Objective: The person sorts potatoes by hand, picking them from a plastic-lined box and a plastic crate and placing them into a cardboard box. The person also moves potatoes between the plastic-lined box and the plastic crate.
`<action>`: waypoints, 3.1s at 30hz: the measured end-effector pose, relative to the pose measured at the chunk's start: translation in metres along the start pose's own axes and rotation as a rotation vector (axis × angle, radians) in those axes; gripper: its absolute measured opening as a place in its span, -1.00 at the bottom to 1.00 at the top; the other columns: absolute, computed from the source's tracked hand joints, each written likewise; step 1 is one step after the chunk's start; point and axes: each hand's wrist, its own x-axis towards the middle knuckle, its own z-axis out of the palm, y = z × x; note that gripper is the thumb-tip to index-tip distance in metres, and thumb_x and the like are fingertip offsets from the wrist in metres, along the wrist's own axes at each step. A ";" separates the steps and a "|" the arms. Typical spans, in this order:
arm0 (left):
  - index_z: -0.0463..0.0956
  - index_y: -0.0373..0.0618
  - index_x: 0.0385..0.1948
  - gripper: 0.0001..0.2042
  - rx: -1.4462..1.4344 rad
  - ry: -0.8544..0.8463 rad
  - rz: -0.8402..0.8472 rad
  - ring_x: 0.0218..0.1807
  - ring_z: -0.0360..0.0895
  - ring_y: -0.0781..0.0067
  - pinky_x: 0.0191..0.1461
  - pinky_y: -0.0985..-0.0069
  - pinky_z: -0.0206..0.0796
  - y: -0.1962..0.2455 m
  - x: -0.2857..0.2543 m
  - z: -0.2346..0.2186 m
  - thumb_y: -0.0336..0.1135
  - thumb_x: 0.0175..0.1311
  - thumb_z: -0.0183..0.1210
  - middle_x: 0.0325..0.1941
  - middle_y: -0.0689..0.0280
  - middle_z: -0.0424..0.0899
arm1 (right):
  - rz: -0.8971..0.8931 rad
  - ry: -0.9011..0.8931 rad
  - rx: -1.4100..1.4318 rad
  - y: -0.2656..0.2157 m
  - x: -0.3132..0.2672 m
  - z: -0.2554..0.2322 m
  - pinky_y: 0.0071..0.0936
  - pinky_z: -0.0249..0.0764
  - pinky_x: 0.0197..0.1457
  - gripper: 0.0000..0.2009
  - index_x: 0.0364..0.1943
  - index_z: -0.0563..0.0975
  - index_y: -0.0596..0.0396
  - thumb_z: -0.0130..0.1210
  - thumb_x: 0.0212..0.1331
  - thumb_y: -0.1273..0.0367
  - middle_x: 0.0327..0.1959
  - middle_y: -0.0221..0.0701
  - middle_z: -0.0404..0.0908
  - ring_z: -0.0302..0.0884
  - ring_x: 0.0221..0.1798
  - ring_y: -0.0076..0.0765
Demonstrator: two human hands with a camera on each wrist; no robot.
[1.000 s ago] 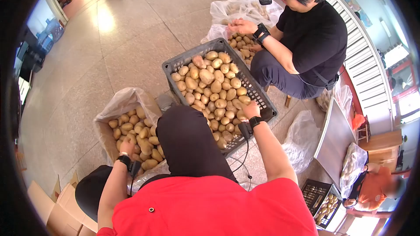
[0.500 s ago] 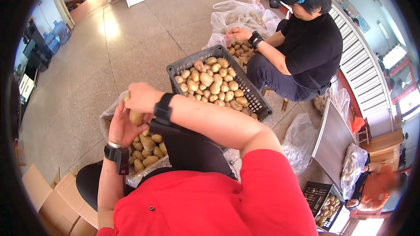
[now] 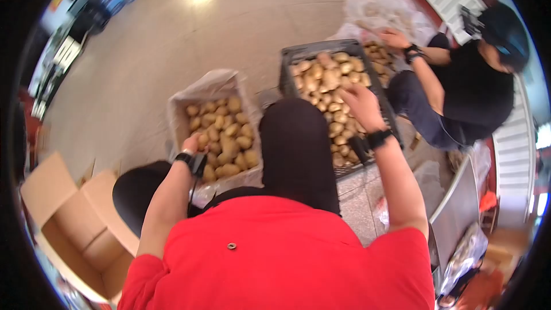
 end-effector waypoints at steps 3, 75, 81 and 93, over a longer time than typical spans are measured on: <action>0.57 -0.15 -0.18 -0.73 0.666 0.215 0.282 -0.24 0.62 0.12 -0.23 0.25 0.47 -0.048 0.052 -0.040 -0.17 0.24 0.09 -0.26 0.06 0.65 | -0.014 -0.031 -0.223 0.104 -0.038 0.022 -0.21 0.48 -0.16 -0.69 -0.24 0.56 0.22 0.16 0.11 0.23 -0.37 -0.09 0.63 0.60 -0.26 0.01; 0.52 -0.38 -0.16 -0.56 1.626 0.482 0.356 -0.12 0.60 -0.10 -0.02 0.18 0.46 -0.053 -0.005 0.023 -0.13 0.09 0.11 -0.15 -0.13 0.64 | 0.226 -0.113 -0.577 0.138 -0.111 0.071 -0.05 0.49 -0.20 -0.69 -0.35 0.59 -0.01 0.03 0.16 0.07 -0.44 -0.16 0.63 0.60 -0.30 0.06; 0.55 -0.32 -0.10 -0.53 1.544 0.192 0.219 0.10 0.51 -0.05 0.20 0.23 0.33 -0.068 -0.025 0.041 -0.09 0.05 0.11 -0.01 -0.16 0.58 | 0.194 -0.555 -0.568 0.155 -0.050 0.054 -0.06 0.49 -0.06 -0.65 -0.15 0.56 0.03 0.10 0.08 0.12 -0.29 -0.14 0.65 0.61 -0.15 0.03; 0.35 -0.28 0.16 -0.40 1.626 0.242 0.227 0.15 0.49 -0.02 0.26 0.25 0.29 -0.069 -0.052 0.064 -0.07 0.13 0.11 0.09 -0.17 0.52 | 0.201 -0.332 -0.684 0.146 -0.003 0.113 -0.13 0.49 -0.02 -0.73 -0.09 0.35 0.16 0.03 0.17 0.34 -0.12 -0.04 0.58 0.60 -0.05 0.01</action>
